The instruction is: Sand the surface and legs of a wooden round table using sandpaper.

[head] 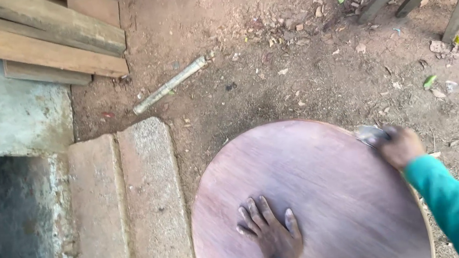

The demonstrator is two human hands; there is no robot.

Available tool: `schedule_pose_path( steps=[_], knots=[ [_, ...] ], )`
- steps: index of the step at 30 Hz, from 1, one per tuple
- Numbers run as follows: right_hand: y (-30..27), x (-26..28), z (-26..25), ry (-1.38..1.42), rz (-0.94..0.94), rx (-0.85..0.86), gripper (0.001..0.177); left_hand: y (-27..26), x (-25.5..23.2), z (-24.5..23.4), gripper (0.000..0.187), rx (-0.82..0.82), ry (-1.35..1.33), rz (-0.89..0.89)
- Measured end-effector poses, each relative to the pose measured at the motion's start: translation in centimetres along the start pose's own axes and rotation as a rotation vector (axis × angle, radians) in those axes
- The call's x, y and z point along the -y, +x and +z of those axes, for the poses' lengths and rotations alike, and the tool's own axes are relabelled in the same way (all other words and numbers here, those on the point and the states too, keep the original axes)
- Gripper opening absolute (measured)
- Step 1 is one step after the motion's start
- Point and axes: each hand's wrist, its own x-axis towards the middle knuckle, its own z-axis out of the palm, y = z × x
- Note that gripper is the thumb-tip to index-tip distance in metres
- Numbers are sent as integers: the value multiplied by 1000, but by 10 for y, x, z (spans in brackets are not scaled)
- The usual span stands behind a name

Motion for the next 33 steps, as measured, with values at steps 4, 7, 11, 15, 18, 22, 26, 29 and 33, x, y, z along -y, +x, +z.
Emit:
schedule_pose_path(
  steps=[4, 7, 11, 15, 18, 22, 26, 29, 33],
  knots=[
    [86, -26, 49, -175, -267, -35, 34, -3, -4, -4, 89, 35, -65, 0],
    [8, -26, 17, 112, -192, -143, 20, -1, -3, -10, 88, -18, -126, 9],
    [-45, -53, -1, 235, -21, -75, 18, -1, -3, -12, 87, -13, -155, -17],
    [-8, -10, 15, 87, -286, -128, 44, -2, 0, -7, 88, -26, -114, -36],
    [32, 59, 21, 16, -393, -43, 49, -1, -4, -8, 87, -15, -96, -37],
    [26, 70, 24, -59, -480, -68, 37, -3, 0, -6, 89, -26, -104, -25],
    [5, 2, 21, -41, -474, -207, 42, -2, -2, -5, 88, -24, -94, -40],
    [2, 11, 19, -60, -510, -267, 21, 1, -2, -7, 88, -12, -105, -21],
    [36, 83, 39, -116, -584, -165, 28, -3, 1, -4, 88, 19, -92, -28]
  ],
)
